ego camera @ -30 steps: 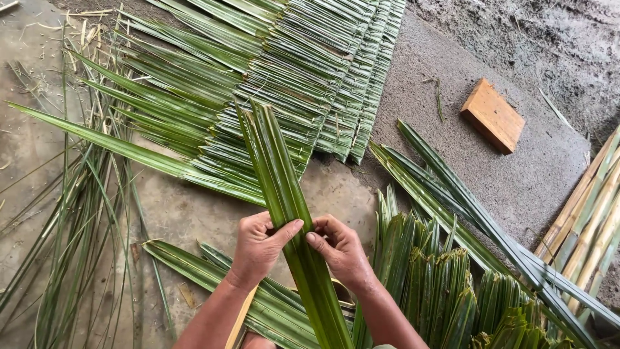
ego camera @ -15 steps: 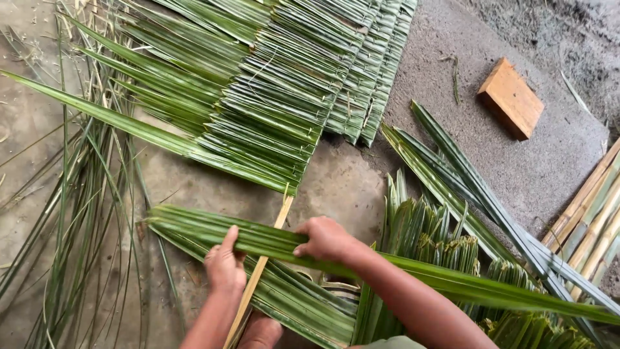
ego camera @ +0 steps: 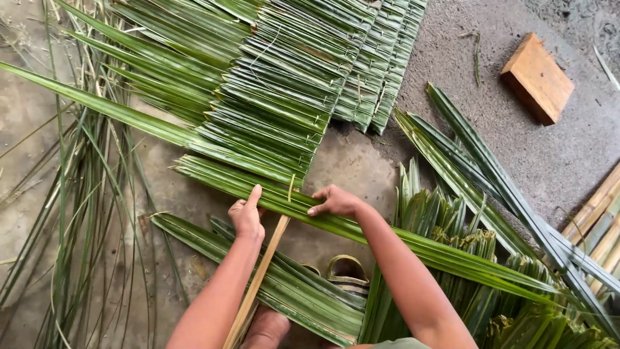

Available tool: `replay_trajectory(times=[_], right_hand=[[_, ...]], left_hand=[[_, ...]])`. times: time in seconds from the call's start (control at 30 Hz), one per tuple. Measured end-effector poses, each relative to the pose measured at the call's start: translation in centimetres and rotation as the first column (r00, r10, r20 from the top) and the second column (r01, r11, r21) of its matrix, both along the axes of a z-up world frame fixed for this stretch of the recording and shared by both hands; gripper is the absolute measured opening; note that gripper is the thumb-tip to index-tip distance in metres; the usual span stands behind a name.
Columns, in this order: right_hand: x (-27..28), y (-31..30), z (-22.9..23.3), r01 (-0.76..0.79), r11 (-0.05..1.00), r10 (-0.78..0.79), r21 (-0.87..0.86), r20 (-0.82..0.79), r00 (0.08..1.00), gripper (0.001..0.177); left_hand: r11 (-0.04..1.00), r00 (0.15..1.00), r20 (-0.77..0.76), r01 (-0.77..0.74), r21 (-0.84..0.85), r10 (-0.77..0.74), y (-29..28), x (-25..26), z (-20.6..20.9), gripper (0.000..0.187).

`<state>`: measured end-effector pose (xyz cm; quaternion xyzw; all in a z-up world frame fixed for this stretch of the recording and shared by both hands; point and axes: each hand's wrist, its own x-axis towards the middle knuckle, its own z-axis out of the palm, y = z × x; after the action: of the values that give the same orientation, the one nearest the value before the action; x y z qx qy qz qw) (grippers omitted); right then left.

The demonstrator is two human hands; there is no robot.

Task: Weaving palm leaves over a wooden slat to create a thatched panel.

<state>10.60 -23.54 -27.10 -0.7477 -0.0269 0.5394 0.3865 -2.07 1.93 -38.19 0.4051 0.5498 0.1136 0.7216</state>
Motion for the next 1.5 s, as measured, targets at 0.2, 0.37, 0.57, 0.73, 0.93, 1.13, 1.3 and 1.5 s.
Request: replay_trajectory(times=[0.2,0.37,0.57,0.73,0.93,1.13,1.3,1.5], right_hand=[[-0.1,0.0,-0.5,0.01,1.0,-0.009,0.025,-0.009,1.0,0.031],[-0.5,1.1,3.1,0.026,1.0,-0.026,0.013,-0.008,1.0,0.03],[-0.5,0.9,3.2,0.019,1.0,-0.019,-0.005,0.008,1.0,0.029],[-0.8,1.3,2.8,0.007,1.0,-0.006,-0.023,0.028,1.0,0.032],[-1.2,2.7,2.2,0.05,0.998,-0.046,-0.035,0.119,0.992,0.035],[-1.5,3.6,3.0,0.108,0.994,-0.105,-0.012,0.16,0.982,0.033],[-1.1,3.5,1.8,0.12,0.992,-0.123,0.035,0.121,0.985,0.033],[-1.3,4.3,2.0,0.11,0.993,-0.113,0.031,0.108,0.988,0.033]], left_hand=[[1.0,1.0,0.017,-0.016,0.017,0.016,-0.2,0.5,0.1,0.056],[0.998,1.0,-0.005,0.019,0.052,-0.019,-0.5,1.1,-0.9,0.056],[0.998,1.0,0.007,0.026,0.065,-0.026,-0.9,1.5,-0.1,0.056],[0.995,0.999,-0.006,0.036,0.094,-0.036,-1.0,1.5,-0.1,0.053],[0.991,0.999,-0.03,0.044,0.123,-0.041,-1.7,1.1,2.8,0.051],[0.989,0.998,-0.018,0.069,0.131,-0.067,-1.1,1.5,2.0,0.05],[0.992,0.997,-0.022,0.074,0.101,-0.073,-0.8,1.3,2.4,0.054],[0.976,0.972,-0.099,0.219,0.024,-0.215,-1.9,1.4,4.1,0.067]])
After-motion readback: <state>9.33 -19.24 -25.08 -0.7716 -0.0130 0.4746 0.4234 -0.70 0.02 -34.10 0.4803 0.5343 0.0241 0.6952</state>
